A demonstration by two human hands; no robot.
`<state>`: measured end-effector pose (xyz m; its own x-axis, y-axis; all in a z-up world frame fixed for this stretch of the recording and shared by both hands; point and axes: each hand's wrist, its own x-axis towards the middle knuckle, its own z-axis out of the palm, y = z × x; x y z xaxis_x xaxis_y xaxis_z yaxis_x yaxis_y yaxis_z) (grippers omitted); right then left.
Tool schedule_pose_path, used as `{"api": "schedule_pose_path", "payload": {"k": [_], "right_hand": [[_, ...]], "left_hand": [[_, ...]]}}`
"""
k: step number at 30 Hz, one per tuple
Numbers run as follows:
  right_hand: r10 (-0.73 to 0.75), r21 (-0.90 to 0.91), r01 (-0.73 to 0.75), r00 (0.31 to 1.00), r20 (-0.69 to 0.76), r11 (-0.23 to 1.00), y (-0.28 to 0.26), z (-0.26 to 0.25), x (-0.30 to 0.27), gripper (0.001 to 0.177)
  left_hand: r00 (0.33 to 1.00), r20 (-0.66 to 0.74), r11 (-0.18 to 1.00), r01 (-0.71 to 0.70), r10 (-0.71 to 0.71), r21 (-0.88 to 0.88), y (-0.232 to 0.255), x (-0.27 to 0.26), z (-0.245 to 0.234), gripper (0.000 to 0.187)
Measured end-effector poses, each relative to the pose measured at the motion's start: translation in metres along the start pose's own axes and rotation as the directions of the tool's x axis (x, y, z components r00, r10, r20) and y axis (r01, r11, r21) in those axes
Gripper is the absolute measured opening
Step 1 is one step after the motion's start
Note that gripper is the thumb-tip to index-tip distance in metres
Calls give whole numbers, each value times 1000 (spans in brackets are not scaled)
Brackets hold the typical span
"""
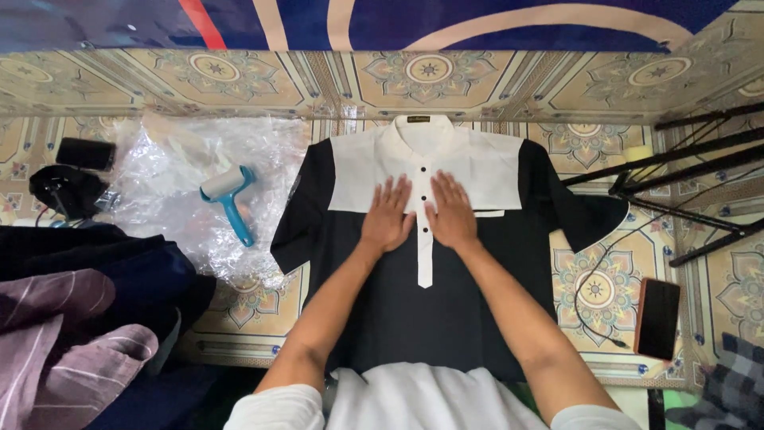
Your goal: The person buttons a shirt and then uses a lint roller to remove debris from the fabric.
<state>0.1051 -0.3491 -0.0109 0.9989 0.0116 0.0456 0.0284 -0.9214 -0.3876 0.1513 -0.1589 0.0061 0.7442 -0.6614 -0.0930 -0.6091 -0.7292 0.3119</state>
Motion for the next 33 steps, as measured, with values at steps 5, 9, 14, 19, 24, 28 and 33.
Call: {"api": "schedule_pose_path", "payload": {"k": [5,9,14,19,24,28,33], "right_hand": [[85,-77,-91,993,-80,993,55,-11,9,63],[293,-127,-302,953,-80,945,98,-18,6,70],[302,-106,-319,942,-150,942,116,-18,1,70],[362,-68,-373,923,-131,925,112,-12,3,68],[124,-36,-139,953,-278,990,34,-17,-29,64],[-14,-8,12,967,-254,1000,-23,-2,-76,60],[17,-28,-19,996,-85,999,-13,7,-107,56]], "left_hand": [[990,-84,989,118,-110,93,-62,6,0,71],[964,-153,966,235,-217,107,-107,-1,5,71],[919,-204,929,360,-337,86,-115,-5,-5,68],[827,-249,806,554,-504,209,-80,2,-2,67],[948,-273,979,191,-166,65,15,-39,-11,66],[985,-153,996,63,-73,-70,55,-79,29,68],[987,-72,989,140,-144,-52,57,-110,41,68]]}}
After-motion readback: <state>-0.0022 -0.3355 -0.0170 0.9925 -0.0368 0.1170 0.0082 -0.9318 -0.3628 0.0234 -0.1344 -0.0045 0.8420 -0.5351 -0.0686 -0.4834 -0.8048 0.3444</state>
